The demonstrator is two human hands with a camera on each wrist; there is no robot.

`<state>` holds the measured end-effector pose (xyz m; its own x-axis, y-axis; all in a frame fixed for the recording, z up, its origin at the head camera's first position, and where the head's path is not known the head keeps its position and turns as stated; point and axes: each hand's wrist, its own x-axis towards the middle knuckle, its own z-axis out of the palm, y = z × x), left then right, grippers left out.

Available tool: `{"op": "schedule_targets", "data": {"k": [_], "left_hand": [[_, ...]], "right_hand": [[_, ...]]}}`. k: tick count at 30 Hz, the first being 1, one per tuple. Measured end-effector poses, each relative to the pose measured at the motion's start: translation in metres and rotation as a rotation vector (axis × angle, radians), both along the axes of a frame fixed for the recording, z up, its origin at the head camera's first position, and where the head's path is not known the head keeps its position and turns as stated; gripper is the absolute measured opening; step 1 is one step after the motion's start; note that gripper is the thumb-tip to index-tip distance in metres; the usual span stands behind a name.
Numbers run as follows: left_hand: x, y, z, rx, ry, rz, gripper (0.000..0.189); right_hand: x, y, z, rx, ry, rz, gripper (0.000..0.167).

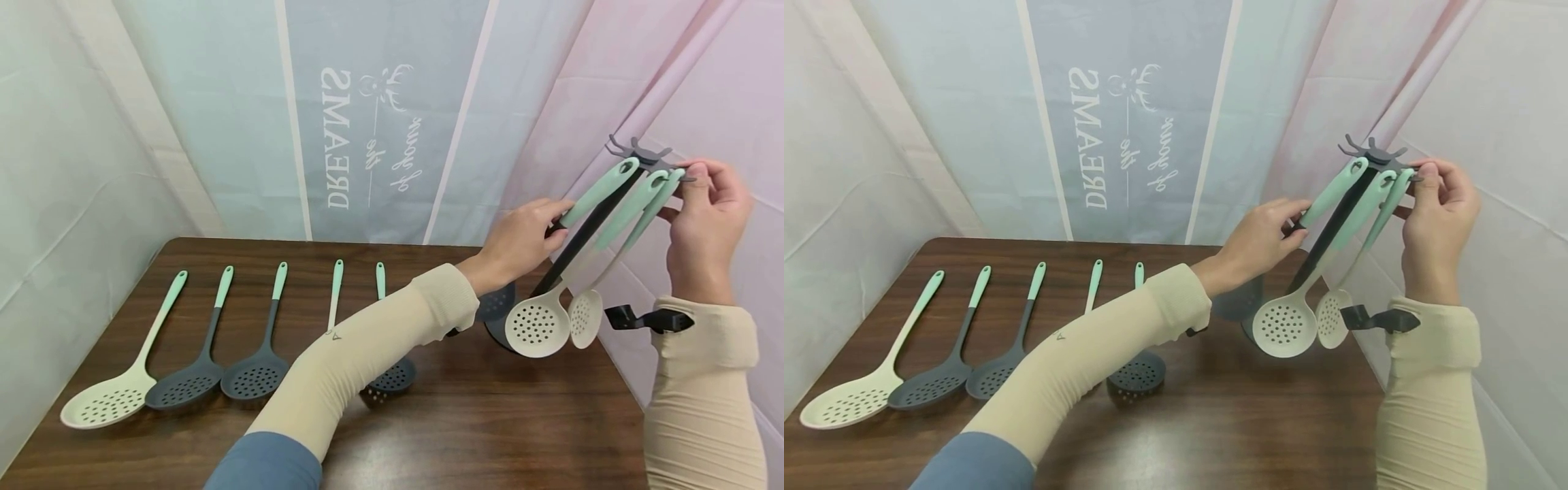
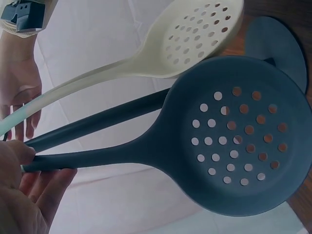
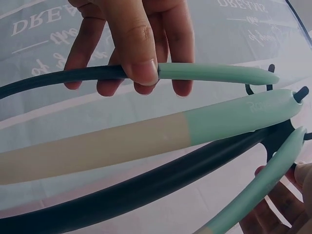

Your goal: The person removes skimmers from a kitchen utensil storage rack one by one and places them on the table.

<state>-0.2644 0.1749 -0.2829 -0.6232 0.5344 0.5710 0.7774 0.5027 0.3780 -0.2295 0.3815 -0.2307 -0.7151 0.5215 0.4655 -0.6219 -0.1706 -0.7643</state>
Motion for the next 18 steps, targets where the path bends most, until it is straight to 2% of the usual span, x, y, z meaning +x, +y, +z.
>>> {"op": "schedule_targets", "data": {"k": [10, 18], "left_hand": [[0.0002, -0.0028, -0.0027, 0.087, 0.007, -0.04, 0.042], [0.0014, -0.0084, 0.0008, 0.134, -0.001, -0.069, 0.041]], "right_hand": [[-0.0002, -0.001, -0.0003, 0.012, -0.005, -0.005, 0.02], [-0.0003, -0.0002, 0.0012, 0.006, -0.008, 0.001, 0.015]]}}
